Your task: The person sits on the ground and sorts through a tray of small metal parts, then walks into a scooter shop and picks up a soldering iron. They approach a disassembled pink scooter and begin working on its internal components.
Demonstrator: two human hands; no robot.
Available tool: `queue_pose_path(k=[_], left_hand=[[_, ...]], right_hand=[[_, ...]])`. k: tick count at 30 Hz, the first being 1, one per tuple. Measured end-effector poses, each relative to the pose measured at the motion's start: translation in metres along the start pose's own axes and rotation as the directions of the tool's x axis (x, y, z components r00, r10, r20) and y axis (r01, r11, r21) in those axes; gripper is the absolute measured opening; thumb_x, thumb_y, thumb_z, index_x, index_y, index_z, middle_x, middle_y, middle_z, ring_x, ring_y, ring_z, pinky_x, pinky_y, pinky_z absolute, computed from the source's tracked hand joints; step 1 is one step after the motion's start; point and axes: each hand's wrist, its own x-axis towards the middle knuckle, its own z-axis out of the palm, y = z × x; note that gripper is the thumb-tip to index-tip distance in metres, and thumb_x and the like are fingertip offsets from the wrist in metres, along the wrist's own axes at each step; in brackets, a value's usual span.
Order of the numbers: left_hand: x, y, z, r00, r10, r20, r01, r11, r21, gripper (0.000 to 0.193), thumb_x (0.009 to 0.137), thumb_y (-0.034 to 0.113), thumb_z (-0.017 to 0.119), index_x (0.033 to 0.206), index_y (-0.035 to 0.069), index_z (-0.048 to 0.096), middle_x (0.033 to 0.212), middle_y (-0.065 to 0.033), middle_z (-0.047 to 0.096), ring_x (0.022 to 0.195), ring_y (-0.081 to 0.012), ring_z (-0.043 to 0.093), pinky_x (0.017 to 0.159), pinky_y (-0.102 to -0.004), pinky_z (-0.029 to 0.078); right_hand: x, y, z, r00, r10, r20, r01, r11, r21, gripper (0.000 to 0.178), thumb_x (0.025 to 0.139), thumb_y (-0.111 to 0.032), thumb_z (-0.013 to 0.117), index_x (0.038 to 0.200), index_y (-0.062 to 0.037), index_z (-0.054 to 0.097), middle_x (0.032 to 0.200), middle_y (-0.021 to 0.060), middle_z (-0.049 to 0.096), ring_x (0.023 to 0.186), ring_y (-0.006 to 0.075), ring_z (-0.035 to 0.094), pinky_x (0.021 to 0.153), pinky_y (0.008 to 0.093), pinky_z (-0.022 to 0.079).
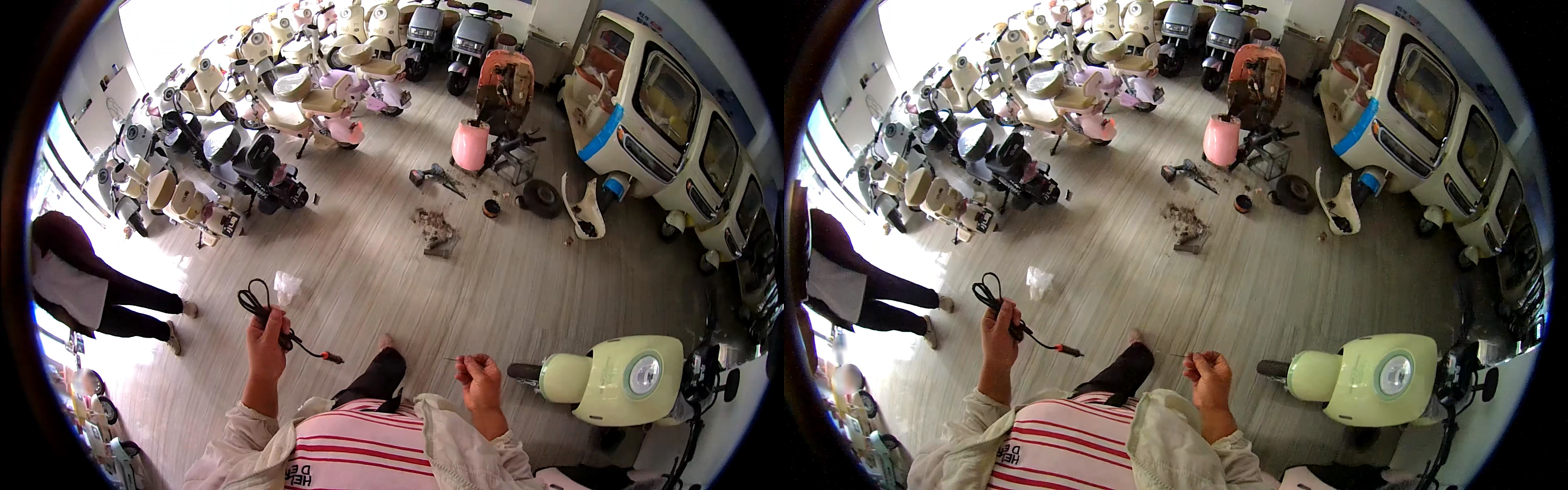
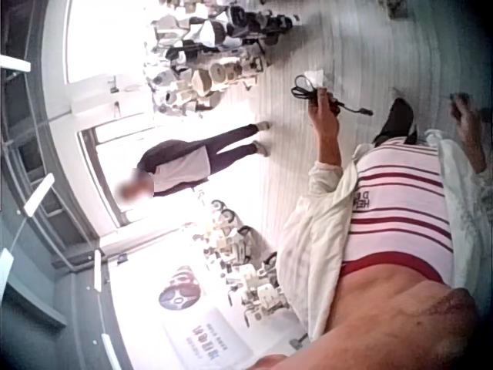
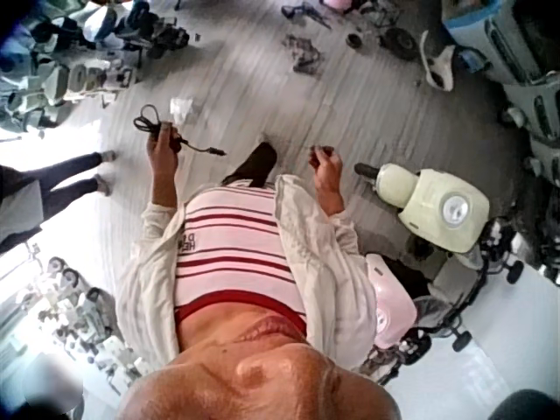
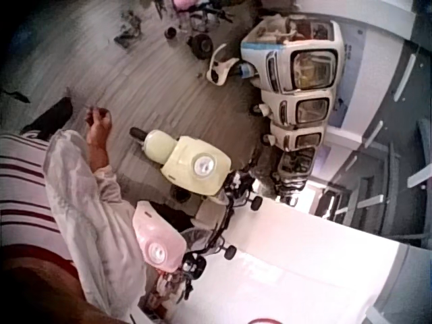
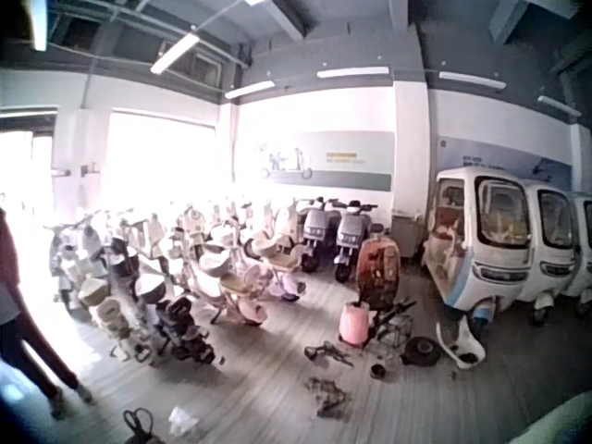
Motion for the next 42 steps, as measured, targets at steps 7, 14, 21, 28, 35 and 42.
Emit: queue_pose_path(k=[7,14,21,28,35,42], left_hand=[[0.125,-0.048,0.057,0.997,0.057,-0.046,-0.057,0.998,-0.006,0.011,0.095,0.019,0.059,0.094,0.008,0.057,0.07,0.0007,0.055,0.055,-0.0056,0.044,0.046,-0.0207,0.031],[0.262,-0.039,0.153,0.997,-0.073,0.007,0.072,0.997,0.036,0.014,0.095,0.022,0.059,0.093,0.008,0.056,0.07,0.0,0.056,0.055,-0.0057,0.046,0.044,-0.0209,0.032],[0.379,-0.037,0.25,0.977,-0.154,0.151,0.145,0.987,0.067,0.014,0.097,0.024,0.056,0.096,0.01,0.054,0.073,0.0004,0.057,0.053,-0.0044,0.046,0.043,-0.0198,0.034],[0.48,-0.046,0.33,0.97,-0.189,0.151,0.167,0.975,0.147,0.014,0.097,0.024,0.057,0.095,0.01,0.055,0.075,0.0003,0.058,0.052,-0.0038,0.044,0.043,-0.0194,0.032],[0.557,-0.07,0.392,0.923,-0.36,0.135,0.325,0.919,0.224,0.013,0.095,0.022,0.059,0.093,0.01,0.057,0.074,0.0014,0.059,0.052,-0.0026,0.043,0.044,-0.0183,0.032],[0.635,-0.098,0.45,0.836,-0.515,0.189,0.438,0.833,0.337,0.016,0.096,0.025,0.058,0.088,0.011,0.059,0.072,0.0037,0.06,0.053,-0.0025,0.044,0.046,-0.0196,0.031]], right_hand=[[0.124,-0.045,0.051,0.998,0.069,-0.012,-0.069,0.997,0.029,0.012,0.093,-0.007,0.058,0.103,-0.0017,0.054,0.089,0.0119,0.067,0.073,0.0168,0.066,0.062,0.0281,0.056],[0.246,-0.093,0.07,0.994,-0.007,-0.111,0.01,1.0,0.023,0.011,0.093,-0.003,0.053,0.101,0.0003,0.06,0.094,0.0111,0.065,0.08,0.0181,0.064,0.071,0.029,0.055],[0.345,-0.121,0.083,0.973,-0.054,-0.224,0.055,0.998,-0.004,0.019,0.092,-0.001,0.048,0.106,0.0018,0.06,0.097,0.0091,0.063,0.082,0.017,0.061,0.074,0.029,0.053],[0.472,-0.151,0.105,0.986,-0.017,-0.163,0.01,0.999,-0.043,0.022,0.09,-0.002,0.05,0.11,0.004,0.059,0.093,0.0073,0.062,0.08,0.0155,0.059,0.07,0.0281,0.05],[0.61,-0.178,0.141,0.996,0.001,-0.084,-0.03,0.936,-0.351,0.023,0.091,-0.004,0.053,0.111,0.0056,0.059,0.091,0.0064,0.063,0.077,0.0136,0.057,0.069,0.0275,0.048],[0.723,-0.196,0.183,0.995,-0.06,-0.079,-0.005,0.761,-0.648,0.024,0.091,-0.006,0.053,0.111,0.0047,0.06,0.09,0.0052,0.064,0.075,0.0129,0.058,0.068,0.027,0.049]])
